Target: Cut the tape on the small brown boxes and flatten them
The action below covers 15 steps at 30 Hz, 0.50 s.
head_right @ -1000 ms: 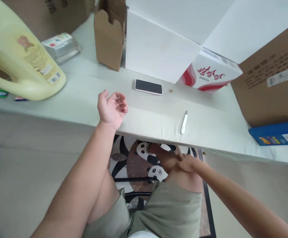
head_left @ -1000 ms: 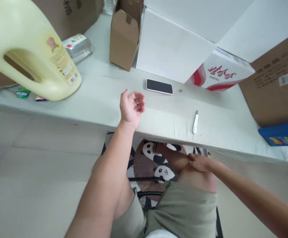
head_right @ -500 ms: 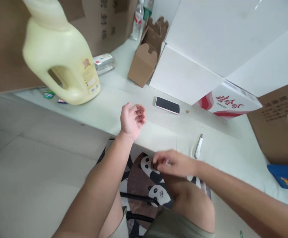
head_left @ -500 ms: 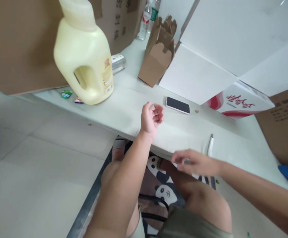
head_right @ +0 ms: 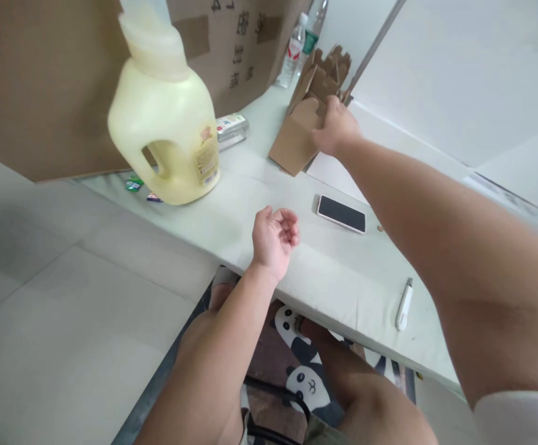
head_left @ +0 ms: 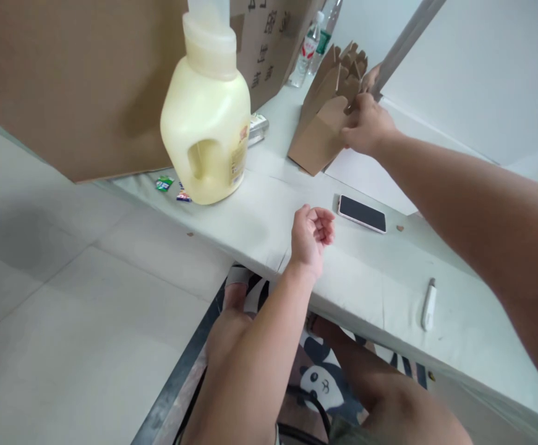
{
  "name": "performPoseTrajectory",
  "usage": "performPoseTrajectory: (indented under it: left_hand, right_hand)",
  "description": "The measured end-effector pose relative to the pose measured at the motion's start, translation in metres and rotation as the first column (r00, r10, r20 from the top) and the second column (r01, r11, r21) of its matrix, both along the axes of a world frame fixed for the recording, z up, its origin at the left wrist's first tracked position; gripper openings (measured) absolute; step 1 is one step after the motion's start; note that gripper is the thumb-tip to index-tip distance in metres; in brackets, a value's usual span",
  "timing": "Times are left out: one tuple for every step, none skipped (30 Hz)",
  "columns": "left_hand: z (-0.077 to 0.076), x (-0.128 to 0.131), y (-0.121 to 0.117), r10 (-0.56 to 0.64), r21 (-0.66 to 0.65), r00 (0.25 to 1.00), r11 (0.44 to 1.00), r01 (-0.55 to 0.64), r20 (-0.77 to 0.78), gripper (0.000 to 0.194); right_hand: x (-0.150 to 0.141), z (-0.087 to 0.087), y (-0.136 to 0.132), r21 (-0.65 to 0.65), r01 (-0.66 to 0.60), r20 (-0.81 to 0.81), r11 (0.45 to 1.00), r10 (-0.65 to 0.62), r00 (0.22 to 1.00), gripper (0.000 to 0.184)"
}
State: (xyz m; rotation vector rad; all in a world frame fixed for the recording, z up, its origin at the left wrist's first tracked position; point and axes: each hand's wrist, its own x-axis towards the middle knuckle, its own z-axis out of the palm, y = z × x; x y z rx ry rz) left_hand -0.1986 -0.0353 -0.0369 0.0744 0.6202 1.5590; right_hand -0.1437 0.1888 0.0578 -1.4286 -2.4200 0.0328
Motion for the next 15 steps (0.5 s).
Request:
performPoseTrajectory:
  left_hand:
    - [0.001, -0.001, 0.000, -0.002, 0.004, 1.000, 1.000, 0.002, -0.002, 0.053]
    - [0.001, -0.002, -0.001, -0.003, 0.009, 1.000, 1.000, 0.003, -0.005, 0.053]
    - [0.002, -0.004, -0.001, -0.002, 0.014, 1.000, 1.000, 0.003, -0.008, 0.053]
    - [0.002, -0.004, -0.002, -0.001, 0.016, 1.000, 1.000, 0.001, -0.013, 0.053]
    - [0.002, -0.005, -0.002, 0.003, 0.014, 1.000, 1.000, -0.003, -0.021, 0.053]
    - [0.001, -0.005, -0.003, 0.009, 0.004, 0.999, 1.000, -0.009, -0.036, 0.052]
    - [0.000, -0.005, -0.003, 0.020, -0.015, 0.998, 1.000, -0.021, -0.058, 0.049]
    - [-0.003, -0.005, -0.004, 0.042, -0.040, 0.995, 0.998, -0.046, -0.094, 0.046]
    - [-0.006, -0.006, -0.004, 0.083, -0.065, 0.985, 0.993, -0.094, -0.153, 0.042]
    - [-0.010, -0.007, -0.004, 0.151, -0.085, 0.959, 0.981, -0.175, -0.240, 0.037]
    - [-0.014, -0.010, -0.004, 0.240, -0.096, 0.907, 0.953, -0.288, -0.345, 0.029]
    - [-0.017, -0.013, -0.005, 0.335, -0.088, 0.825, 0.905, -0.416, -0.455, 0.021]
    - [-0.019, -0.018, -0.005, 0.427, -0.055, 0.711, 0.836, -0.545, -0.559, 0.013]
    - [-0.020, -0.022, -0.005, 0.495, -0.028, 0.605, 0.759, -0.650, -0.624, 0.011]
    - [-0.021, -0.027, -0.005, 0.538, 0.014, 0.537, 0.715, -0.699, -0.650, 0.013]
  right_hand:
    - [-0.004, 0.000, -0.002, -0.035, 0.052, 0.007, 0.998, -0.052, 0.999, 0.073]
    - [-0.007, 0.000, -0.005, -0.058, 0.107, 0.014, 0.993, -0.106, 0.994, 0.075]
    - [-0.008, -0.001, -0.009, -0.066, 0.149, 0.011, 0.987, -0.149, 0.989, 0.074]
    - [-0.008, -0.002, -0.013, -0.058, 0.159, -0.010, 0.986, -0.160, 0.987, 0.068]
    - [-0.005, -0.004, -0.016, -0.051, 0.160, -0.040, 0.986, -0.162, 0.986, 0.060]
    - [-0.001, -0.007, -0.019, -0.050, 0.164, -0.080, 0.985, -0.167, 0.983, 0.052]
    - [0.005, -0.009, -0.023, -0.051, 0.172, -0.128, 0.984, -0.177, 0.976, 0.045]
    - [0.012, -0.012, -0.027, -0.045, 0.185, -0.185, 0.982, -0.191, 0.964, 0.039]
    - [0.022, -0.015, -0.034, -0.034, 0.198, -0.241, 0.980, -0.200, 0.950, 0.035]
    - [0.033, -0.017, -0.043, -0.015, 0.204, -0.289, 0.979, -0.200, 0.936, 0.030]
    - [0.046, -0.019, -0.057, 0.010, 0.204, -0.334, 0.979, -0.189, 0.923, 0.026]
    - [0.061, -0.021, -0.076, 0.040, 0.199, -0.377, 0.979, -0.170, 0.911, 0.022]
    - [0.076, -0.023, -0.100, 0.077, 0.188, -0.423, 0.979, -0.139, 0.896, 0.019]
    - [0.091, -0.025, -0.128, 0.115, 0.185, -0.480, 0.976, -0.108, 0.871, 0.017]
    - [0.106, -0.028, -0.160, 0.141, 0.197, -0.542, 0.970, -0.091, 0.835, 0.017]
